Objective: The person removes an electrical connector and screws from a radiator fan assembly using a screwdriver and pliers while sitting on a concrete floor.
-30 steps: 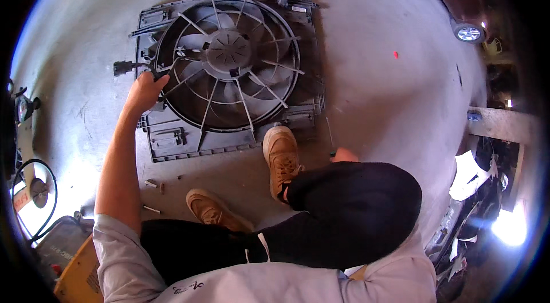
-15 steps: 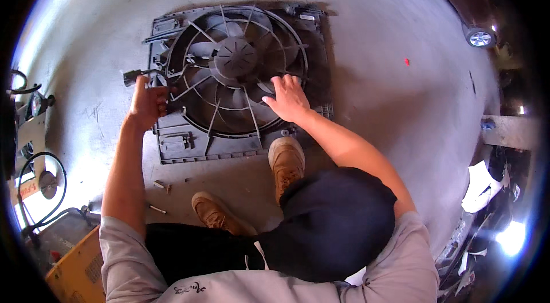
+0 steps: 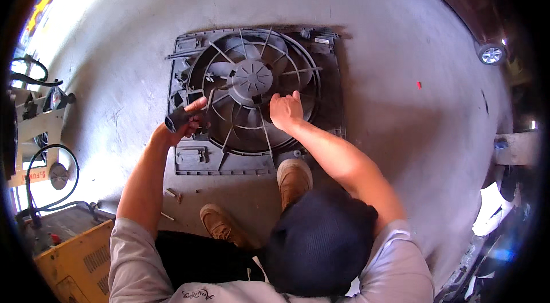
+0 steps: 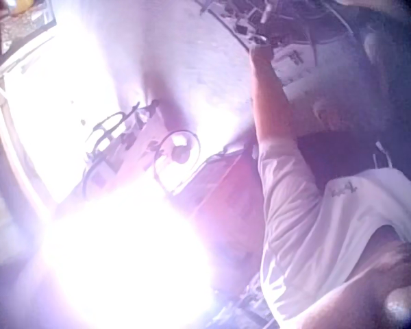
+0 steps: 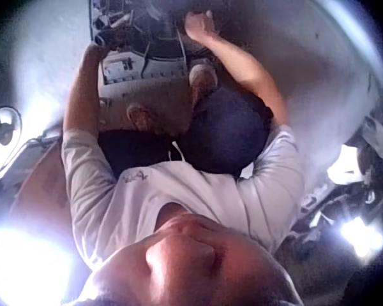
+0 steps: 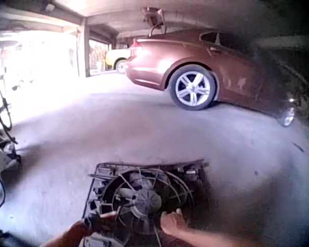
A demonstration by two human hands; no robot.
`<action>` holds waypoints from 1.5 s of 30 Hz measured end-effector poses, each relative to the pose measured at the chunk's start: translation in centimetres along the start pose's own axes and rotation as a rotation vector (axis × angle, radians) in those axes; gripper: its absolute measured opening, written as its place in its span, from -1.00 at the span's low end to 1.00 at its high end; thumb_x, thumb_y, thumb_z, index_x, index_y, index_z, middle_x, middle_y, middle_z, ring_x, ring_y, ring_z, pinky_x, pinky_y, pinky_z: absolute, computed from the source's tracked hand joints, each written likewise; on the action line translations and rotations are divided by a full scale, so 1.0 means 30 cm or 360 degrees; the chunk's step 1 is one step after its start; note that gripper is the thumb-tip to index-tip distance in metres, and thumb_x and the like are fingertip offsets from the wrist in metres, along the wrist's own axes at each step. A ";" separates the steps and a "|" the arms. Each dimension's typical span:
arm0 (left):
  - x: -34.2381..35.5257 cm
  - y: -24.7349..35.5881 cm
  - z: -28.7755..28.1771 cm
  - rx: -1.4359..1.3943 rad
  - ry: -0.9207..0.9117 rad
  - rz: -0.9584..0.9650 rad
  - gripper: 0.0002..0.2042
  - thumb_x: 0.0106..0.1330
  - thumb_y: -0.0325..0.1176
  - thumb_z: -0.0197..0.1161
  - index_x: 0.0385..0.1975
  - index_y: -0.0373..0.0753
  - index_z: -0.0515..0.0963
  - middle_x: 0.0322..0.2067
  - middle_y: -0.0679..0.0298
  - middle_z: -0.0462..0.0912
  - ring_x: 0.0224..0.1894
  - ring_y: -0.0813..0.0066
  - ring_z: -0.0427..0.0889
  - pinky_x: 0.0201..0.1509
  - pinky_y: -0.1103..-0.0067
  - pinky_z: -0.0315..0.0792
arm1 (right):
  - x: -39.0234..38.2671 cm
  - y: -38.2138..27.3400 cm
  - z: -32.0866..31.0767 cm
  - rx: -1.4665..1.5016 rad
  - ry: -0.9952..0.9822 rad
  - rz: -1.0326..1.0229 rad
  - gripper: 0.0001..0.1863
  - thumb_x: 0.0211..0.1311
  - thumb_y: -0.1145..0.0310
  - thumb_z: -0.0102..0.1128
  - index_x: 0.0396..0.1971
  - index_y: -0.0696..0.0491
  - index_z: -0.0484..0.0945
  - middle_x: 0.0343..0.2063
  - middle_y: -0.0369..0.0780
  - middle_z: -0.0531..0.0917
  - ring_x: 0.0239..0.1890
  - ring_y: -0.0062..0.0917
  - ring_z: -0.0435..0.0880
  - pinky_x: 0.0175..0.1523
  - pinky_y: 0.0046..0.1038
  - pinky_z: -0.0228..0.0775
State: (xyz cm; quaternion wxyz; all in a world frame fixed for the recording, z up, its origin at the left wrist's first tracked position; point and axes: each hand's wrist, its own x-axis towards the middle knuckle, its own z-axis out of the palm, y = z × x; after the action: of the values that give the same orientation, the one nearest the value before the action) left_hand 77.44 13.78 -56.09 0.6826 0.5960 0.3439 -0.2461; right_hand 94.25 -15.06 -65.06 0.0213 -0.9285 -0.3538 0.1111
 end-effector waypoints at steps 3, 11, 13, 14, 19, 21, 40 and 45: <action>0.014 0.012 -0.042 0.0099 -0.0009 0.0239 -0.71 0.41 0.08 0.33 -0.39 0.03 0.67 -0.49 0.46 0.67 -0.61 0.86 0.30 -0.56 0.75 0.09 | 0.007 0.031 0.019 -0.0027 0.0227 -0.0068 -0.65 0.54 0.15 0.03 -0.22 0.15 0.61 -0.42 -0.03 0.78 -0.25 -0.15 0.78 0.15 -0.06 0.27; 0.034 0.162 -0.097 0.0501 -0.0280 0.0400 -0.74 0.40 -0.11 0.24 -0.04 0.03 0.75 -0.42 0.40 0.70 -0.62 0.77 0.31 -0.59 0.68 0.14 | 0.006 0.104 -0.007 0.0169 0.0567 -0.0301 -0.67 0.53 0.16 0.06 -0.31 0.10 0.61 -0.46 -0.05 0.75 -0.28 -0.17 0.73 0.15 -0.13 0.26; 0.056 0.215 -0.045 0.0849 -0.0135 0.0186 -0.75 0.41 -0.16 0.21 -0.05 -0.02 0.74 -0.42 0.39 0.70 -0.58 0.71 0.36 -0.55 0.65 0.21 | -0.002 0.090 -0.005 0.0189 0.0623 -0.0333 -0.68 0.52 0.17 0.07 -0.30 0.10 0.62 -0.48 -0.07 0.74 -0.28 -0.18 0.73 0.16 -0.13 0.27; 0.079 0.233 -0.023 0.1025 -0.0069 0.0073 -0.75 0.41 -0.18 0.20 -0.06 -0.04 0.74 -0.41 0.38 0.70 -0.56 0.68 0.39 -0.53 0.63 0.24 | -0.007 0.097 -0.005 0.0187 0.0605 -0.0326 -0.68 0.52 0.17 0.07 -0.30 0.10 0.62 -0.48 -0.08 0.74 -0.28 -0.19 0.73 0.16 -0.14 0.27; 0.203 0.114 -0.148 0.1119 -0.0180 0.1286 -0.72 0.34 -0.40 0.24 0.00 -0.25 0.70 -0.26 0.27 0.76 -0.20 0.44 0.67 -0.05 0.48 0.50 | -0.007 0.087 0.021 0.0262 0.0656 -0.0354 -0.70 0.51 0.17 0.10 -0.31 0.09 0.62 -0.48 -0.10 0.72 -0.28 -0.23 0.71 0.17 -0.15 0.28; 0.216 0.129 -0.109 0.1507 -0.0035 0.1274 -0.76 0.31 -0.36 0.22 -0.11 -0.24 0.71 -0.39 0.22 0.73 -0.38 0.31 0.68 -0.31 0.38 0.50 | -0.006 0.089 0.020 0.0288 0.0657 -0.0374 -0.72 0.50 0.19 0.12 -0.30 0.09 0.62 -0.48 -0.11 0.71 -0.27 -0.24 0.69 0.18 -0.16 0.28; 0.003 0.300 0.035 0.2088 0.0990 0.1183 -0.34 0.34 0.13 0.38 0.36 -0.06 0.45 0.01 0.01 0.75 0.08 -0.01 0.71 0.18 0.20 0.54 | 0.002 0.081 0.039 0.0418 0.0824 -0.0405 -0.74 0.38 0.20 0.28 -0.38 0.08 0.57 -0.50 -0.13 0.64 -0.31 -0.20 0.63 0.15 -0.13 0.25; 0.022 0.167 -0.012 0.2075 0.0853 0.1608 -0.62 0.43 -0.22 0.33 0.16 -0.21 0.48 -0.16 0.05 0.75 -0.12 0.01 0.71 0.01 0.20 0.55 | 0.017 0.101 0.033 0.0562 0.0867 -0.0452 -0.77 0.36 0.24 0.29 -0.38 0.10 0.59 -0.54 -0.13 0.62 -0.36 -0.17 0.62 0.11 -0.16 0.25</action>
State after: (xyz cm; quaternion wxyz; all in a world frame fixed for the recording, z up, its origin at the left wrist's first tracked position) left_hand 81.52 15.01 -53.38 0.1283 0.9876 -0.0225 0.0875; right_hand 96.37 -17.03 -66.48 0.2903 -0.8475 -0.4361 -0.0853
